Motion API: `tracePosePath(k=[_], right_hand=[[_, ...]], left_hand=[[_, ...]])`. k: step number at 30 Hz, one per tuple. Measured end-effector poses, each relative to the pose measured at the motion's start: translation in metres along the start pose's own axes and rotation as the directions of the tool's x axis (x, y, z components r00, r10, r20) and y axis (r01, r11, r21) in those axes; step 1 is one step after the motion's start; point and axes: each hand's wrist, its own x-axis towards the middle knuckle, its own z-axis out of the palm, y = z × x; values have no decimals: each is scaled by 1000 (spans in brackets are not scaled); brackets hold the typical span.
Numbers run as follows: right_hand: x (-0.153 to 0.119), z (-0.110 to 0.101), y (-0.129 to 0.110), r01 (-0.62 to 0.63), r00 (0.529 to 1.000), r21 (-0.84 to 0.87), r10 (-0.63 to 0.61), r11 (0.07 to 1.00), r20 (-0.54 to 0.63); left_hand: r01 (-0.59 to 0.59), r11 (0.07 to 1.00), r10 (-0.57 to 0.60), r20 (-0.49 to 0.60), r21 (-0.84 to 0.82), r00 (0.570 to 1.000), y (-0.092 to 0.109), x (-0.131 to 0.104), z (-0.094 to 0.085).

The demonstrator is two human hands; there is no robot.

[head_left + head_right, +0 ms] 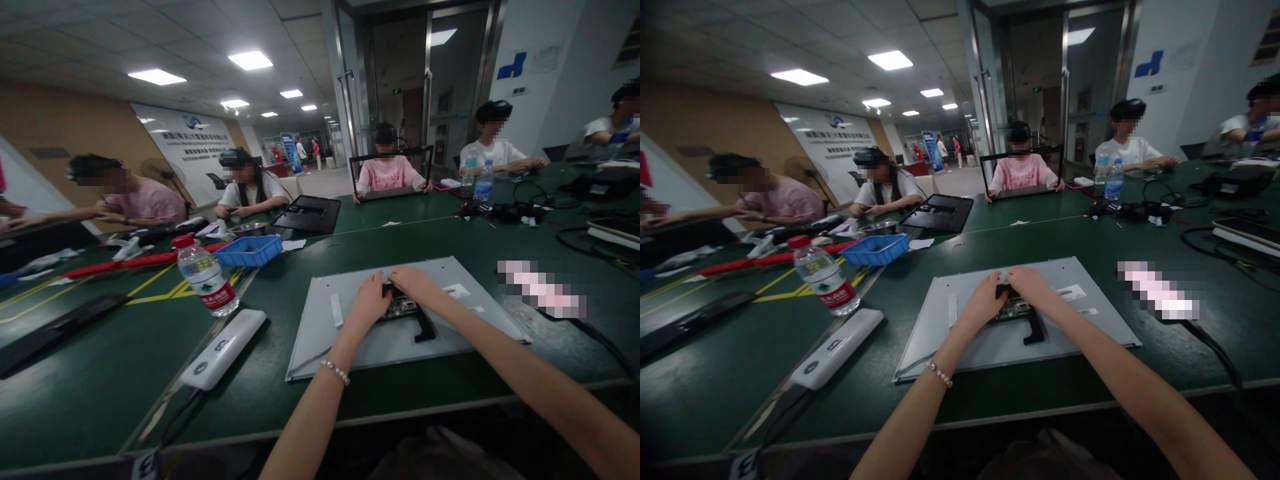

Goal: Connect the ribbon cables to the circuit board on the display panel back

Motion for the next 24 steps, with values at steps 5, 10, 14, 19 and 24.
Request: tracePosePath(k=[5, 10, 14, 19, 24], right_hand=[[-3, -3, 3, 11, 997, 71, -5, 997, -82], [-7, -1, 5, 46, 981, 227, -1, 973, -195], [-7, 1, 7, 91, 957, 409, 34, 908, -289], [-4, 7, 10, 122, 920, 638, 155, 761, -360], [-2, 10, 13, 152, 913, 709, 177, 689, -368]], left_hand=[[-18, 999, 20, -36, 41, 999, 1, 1, -3], [-68, 998, 69, -103, 10, 992, -4, 5, -6], [-71, 997, 68, -161, -15, 985, -6, 7, -7], [-55, 996, 41, -190, -73, 981, -7, 8, -6], [-26, 997, 14, -165, -67, 986, -6, 8, -7]])
